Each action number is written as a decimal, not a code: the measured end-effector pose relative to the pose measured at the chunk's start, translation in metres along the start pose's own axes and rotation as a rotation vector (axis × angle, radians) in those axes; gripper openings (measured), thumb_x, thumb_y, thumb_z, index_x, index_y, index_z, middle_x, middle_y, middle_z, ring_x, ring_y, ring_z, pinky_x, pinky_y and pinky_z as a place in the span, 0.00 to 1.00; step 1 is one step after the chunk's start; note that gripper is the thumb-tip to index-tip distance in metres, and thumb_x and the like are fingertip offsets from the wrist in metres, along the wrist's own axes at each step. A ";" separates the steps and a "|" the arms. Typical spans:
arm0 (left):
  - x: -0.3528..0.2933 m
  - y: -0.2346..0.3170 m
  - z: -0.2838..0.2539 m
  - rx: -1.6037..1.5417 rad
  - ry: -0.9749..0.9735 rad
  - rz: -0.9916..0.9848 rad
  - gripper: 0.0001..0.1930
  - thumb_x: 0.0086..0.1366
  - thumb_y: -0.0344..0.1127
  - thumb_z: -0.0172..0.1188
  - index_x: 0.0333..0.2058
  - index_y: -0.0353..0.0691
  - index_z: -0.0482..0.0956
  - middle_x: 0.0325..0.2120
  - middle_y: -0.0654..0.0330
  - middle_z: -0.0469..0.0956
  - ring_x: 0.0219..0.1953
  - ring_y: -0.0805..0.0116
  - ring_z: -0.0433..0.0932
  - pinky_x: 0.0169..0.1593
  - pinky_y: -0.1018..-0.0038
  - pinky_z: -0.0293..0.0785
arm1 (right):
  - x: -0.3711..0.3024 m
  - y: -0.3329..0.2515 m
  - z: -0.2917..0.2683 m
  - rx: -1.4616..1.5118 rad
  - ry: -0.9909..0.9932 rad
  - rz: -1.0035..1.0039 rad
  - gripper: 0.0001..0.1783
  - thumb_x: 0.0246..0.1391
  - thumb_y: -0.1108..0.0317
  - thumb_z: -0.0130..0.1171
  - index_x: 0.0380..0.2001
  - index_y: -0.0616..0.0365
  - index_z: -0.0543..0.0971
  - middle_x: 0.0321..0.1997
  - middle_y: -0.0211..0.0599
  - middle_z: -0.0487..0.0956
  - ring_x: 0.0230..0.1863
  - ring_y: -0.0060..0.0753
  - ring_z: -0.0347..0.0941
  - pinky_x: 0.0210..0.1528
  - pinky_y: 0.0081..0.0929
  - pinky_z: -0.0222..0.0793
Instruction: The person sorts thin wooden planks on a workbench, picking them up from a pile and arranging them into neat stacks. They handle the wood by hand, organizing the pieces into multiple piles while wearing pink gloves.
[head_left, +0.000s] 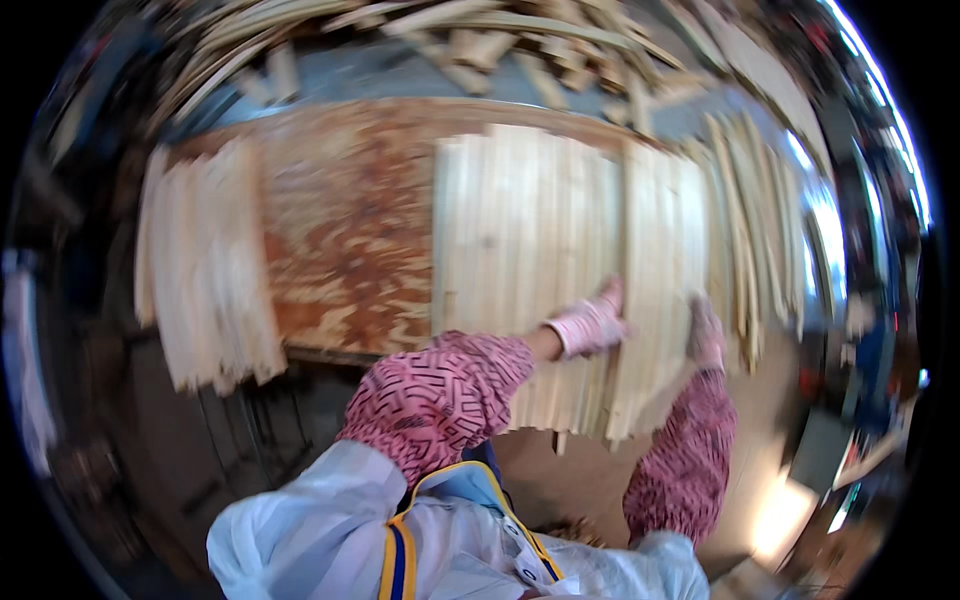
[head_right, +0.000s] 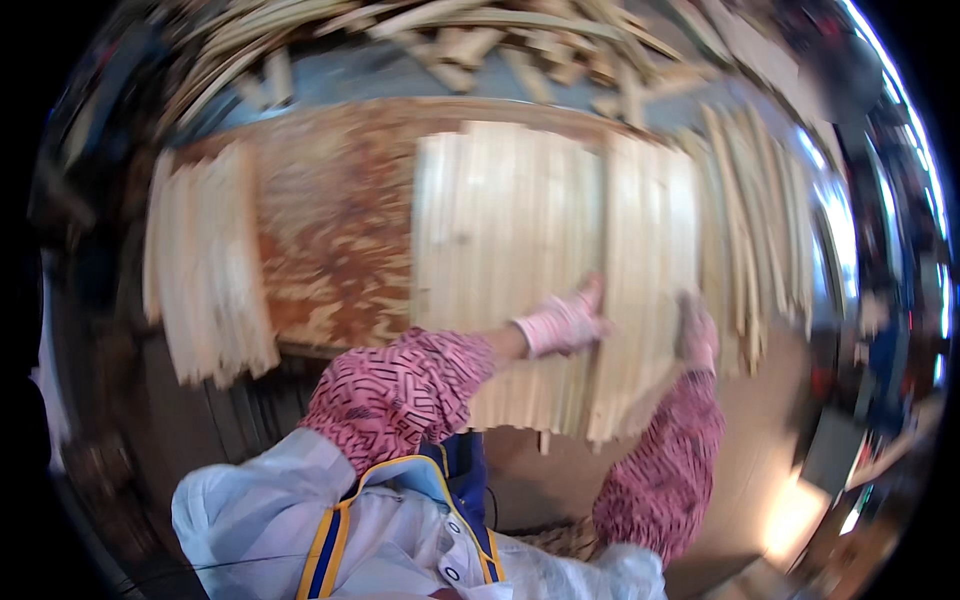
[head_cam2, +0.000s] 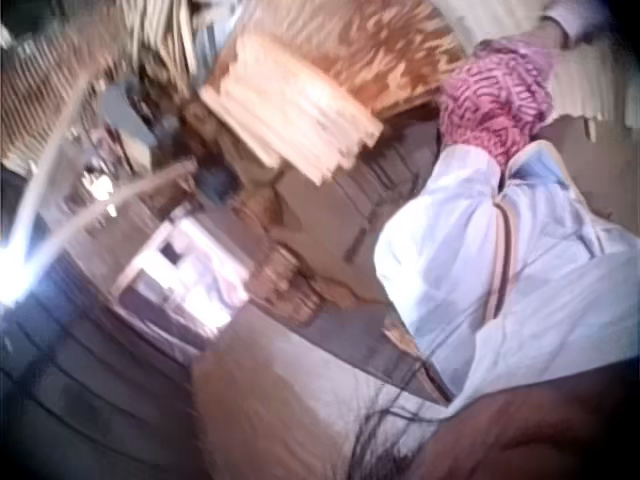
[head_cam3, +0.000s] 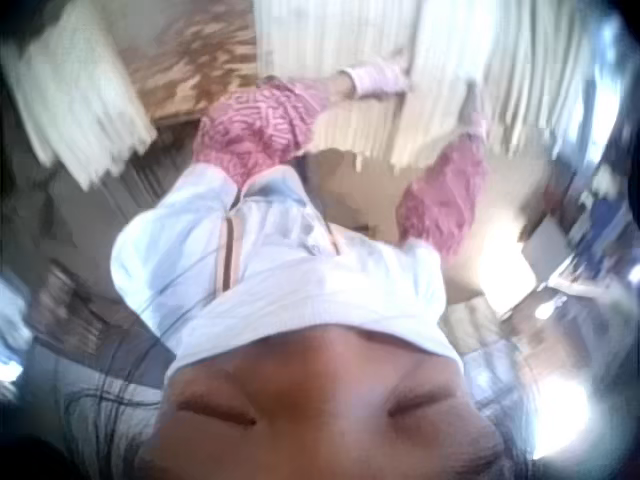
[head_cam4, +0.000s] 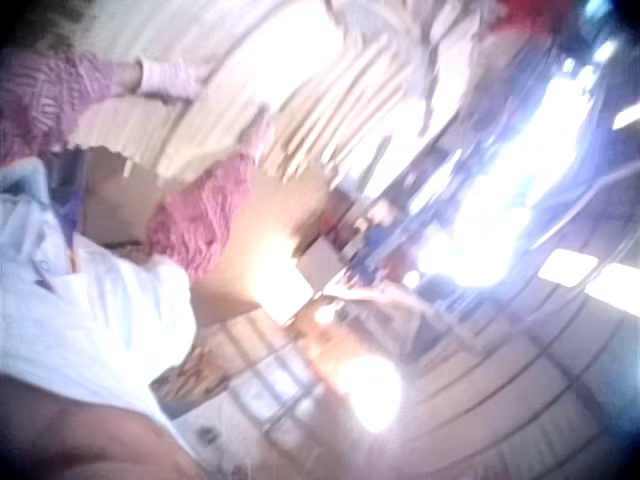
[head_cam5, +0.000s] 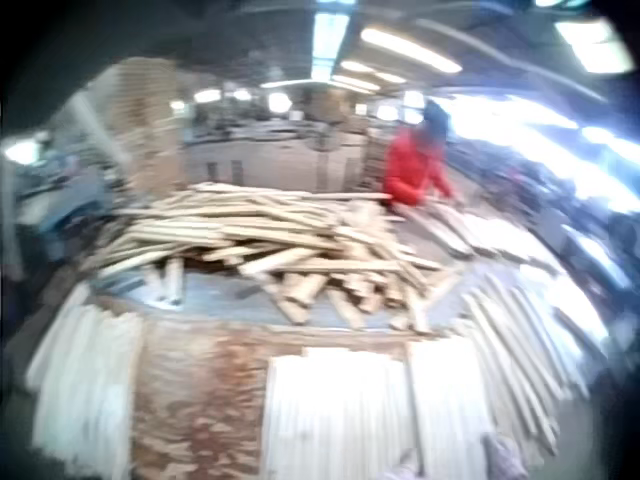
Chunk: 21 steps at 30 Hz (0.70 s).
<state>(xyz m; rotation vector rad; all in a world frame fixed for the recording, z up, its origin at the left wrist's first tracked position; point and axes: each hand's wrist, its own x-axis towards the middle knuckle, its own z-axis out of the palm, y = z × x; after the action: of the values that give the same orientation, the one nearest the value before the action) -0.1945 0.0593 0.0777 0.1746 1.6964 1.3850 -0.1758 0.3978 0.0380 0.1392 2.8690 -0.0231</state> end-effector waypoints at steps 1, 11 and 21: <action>0.000 -0.031 0.011 0.124 0.226 0.312 0.48 0.63 0.46 0.59 0.70 0.37 0.38 0.42 0.46 0.79 0.26 0.62 0.76 0.30 0.72 0.77 | 0.001 0.009 0.000 0.040 0.091 0.172 0.34 0.64 0.50 0.50 0.69 0.53 0.60 0.68 0.49 0.66 0.65 0.47 0.66 0.64 0.35 0.63; -0.312 -0.241 -0.179 0.691 1.194 0.456 0.24 0.61 0.39 0.59 0.55 0.37 0.74 0.47 0.49 0.80 0.45 0.54 0.81 0.49 0.63 0.77 | -0.088 -0.342 -0.025 1.039 0.454 0.006 0.37 0.62 0.52 0.55 0.68 0.59 0.61 0.69 0.49 0.65 0.68 0.41 0.62 0.68 0.31 0.61; -0.521 -0.361 -0.213 0.597 1.411 -0.060 0.22 0.55 0.41 0.65 0.49 0.46 0.79 0.43 0.57 0.77 0.44 0.55 0.76 0.46 0.59 0.74 | -0.129 -0.708 0.095 0.797 -0.365 -0.449 0.36 0.60 0.51 0.58 0.64 0.62 0.66 0.60 0.55 0.74 0.62 0.45 0.70 0.62 0.33 0.65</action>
<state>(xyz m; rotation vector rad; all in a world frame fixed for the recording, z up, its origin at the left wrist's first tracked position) 0.1044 -0.5385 0.0510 -0.6894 3.1888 0.8528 -0.0961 -0.3218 -0.0177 -0.3265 2.3051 -1.1397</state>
